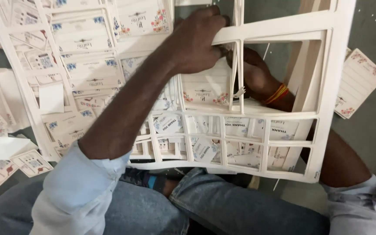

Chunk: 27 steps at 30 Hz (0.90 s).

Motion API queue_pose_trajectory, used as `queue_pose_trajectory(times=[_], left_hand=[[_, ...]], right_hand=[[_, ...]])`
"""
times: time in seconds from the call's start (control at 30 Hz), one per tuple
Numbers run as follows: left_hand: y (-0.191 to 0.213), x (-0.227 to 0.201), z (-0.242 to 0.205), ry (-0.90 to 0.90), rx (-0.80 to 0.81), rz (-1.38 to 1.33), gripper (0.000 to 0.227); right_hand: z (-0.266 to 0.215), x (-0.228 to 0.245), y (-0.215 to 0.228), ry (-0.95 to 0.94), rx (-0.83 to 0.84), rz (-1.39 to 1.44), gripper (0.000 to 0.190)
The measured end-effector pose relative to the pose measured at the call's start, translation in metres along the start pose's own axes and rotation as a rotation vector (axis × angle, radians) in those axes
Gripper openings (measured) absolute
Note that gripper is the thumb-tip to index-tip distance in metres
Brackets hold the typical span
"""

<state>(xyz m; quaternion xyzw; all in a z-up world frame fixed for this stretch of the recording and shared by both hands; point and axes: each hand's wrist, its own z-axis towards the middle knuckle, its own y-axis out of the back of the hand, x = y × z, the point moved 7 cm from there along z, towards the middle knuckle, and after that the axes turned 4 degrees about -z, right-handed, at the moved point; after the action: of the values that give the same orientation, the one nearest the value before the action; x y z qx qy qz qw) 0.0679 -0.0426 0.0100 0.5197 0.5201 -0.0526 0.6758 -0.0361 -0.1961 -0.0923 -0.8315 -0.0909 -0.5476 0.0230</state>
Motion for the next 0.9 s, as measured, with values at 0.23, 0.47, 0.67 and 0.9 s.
queue_pose_trajectory(times=[0.23, 0.47, 0.67, 0.9], left_hand=[[0.003, -0.014, -0.005, 0.022, -0.169, 0.083, 0.03], [0.015, -0.02, -0.01, -0.088, -0.093, 0.03, 0.025], [0.0, -0.001, -0.007, -0.097, -0.091, 0.067, 0.031], [0.006, -0.005, -0.014, -0.225, -0.203, 0.089, 0.035]], right_hand=[[-0.007, -0.01, 0.002, -0.119, 0.036, 0.433, 0.033], [0.027, -0.008, 0.008, 0.233, 0.196, 0.253, 0.032], [0.019, 0.007, -0.002, 0.088, -0.03, 0.177, 0.049], [-0.032, 0.074, 0.002, 0.564, -0.364, -0.889, 0.057]])
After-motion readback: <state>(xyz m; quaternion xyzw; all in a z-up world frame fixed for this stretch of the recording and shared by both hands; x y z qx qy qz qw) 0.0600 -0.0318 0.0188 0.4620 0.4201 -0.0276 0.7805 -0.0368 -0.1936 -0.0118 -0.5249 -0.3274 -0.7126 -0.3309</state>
